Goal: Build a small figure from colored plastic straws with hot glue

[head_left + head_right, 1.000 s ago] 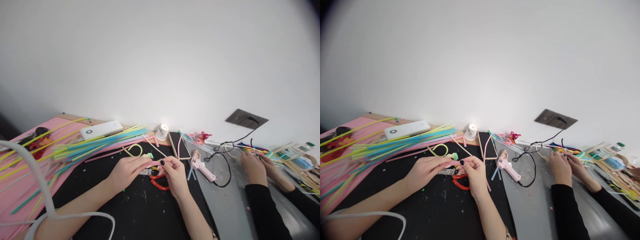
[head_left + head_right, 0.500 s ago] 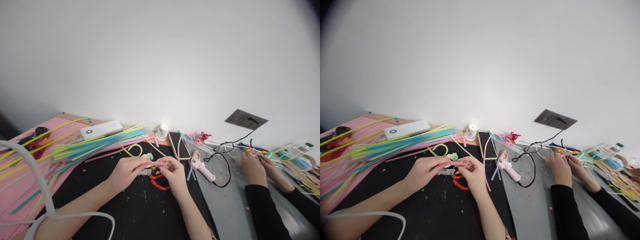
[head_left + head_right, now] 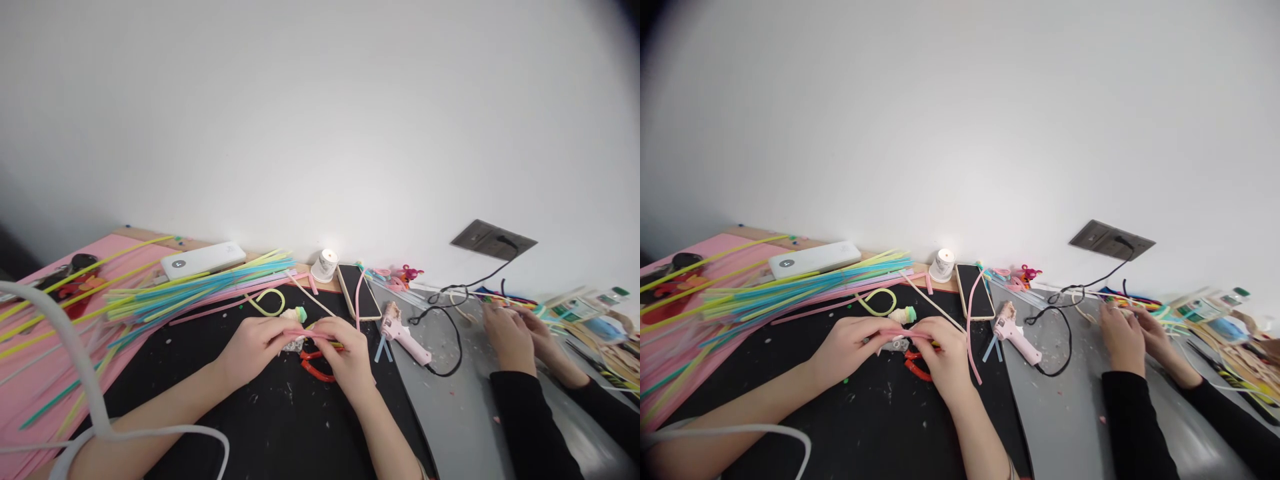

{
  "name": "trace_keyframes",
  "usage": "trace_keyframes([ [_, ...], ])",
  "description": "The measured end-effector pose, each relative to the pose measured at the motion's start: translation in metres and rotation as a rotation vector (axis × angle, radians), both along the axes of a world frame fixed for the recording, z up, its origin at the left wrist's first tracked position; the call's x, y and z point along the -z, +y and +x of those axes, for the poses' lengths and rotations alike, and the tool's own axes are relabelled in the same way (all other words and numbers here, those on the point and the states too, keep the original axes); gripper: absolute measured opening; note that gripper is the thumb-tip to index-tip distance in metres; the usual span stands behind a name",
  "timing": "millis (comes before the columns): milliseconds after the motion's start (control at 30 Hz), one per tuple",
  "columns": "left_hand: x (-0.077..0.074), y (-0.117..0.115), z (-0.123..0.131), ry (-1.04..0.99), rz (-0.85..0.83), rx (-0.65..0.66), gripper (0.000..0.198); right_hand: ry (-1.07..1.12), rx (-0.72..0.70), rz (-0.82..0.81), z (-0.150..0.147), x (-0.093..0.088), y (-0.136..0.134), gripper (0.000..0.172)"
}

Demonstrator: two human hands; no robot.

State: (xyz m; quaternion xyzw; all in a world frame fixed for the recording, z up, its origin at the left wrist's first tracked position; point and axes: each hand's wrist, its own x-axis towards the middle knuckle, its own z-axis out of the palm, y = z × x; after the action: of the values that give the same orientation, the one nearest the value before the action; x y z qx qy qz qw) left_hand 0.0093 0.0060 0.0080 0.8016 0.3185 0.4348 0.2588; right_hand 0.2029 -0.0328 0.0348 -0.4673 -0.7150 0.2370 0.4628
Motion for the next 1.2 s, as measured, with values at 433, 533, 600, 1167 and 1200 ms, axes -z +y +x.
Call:
trace_keyframes([
  [433,-0.001,0.005,-0.005,-0.039,0.119,-0.130,0.020,-0.109,0.531,-0.090,0.045,-0.012,0.012,0.025],
  [533,-0.001,0.007,-0.007,-0.024,0.082,-0.167,0.021,-0.405,0.689,-0.232,0.063,-0.009,0.019,0.036],
  [600,-0.001,0.008,-0.008,-0.017,0.067,-0.173,0.021,-0.514,0.643,-0.282,0.065,-0.003,0.022,0.042],
  [1167,-0.005,0.007,-0.007,-0.101,0.045,-0.282,0.019,-0.796,0.699,-0.545,0.069,-0.030,0.082,0.055],
  [1200,-0.003,0.007,-0.007,-0.100,0.042,-0.281,0.019,-0.799,0.695,-0.567,0.066,-0.028,0.088,0.054],
])
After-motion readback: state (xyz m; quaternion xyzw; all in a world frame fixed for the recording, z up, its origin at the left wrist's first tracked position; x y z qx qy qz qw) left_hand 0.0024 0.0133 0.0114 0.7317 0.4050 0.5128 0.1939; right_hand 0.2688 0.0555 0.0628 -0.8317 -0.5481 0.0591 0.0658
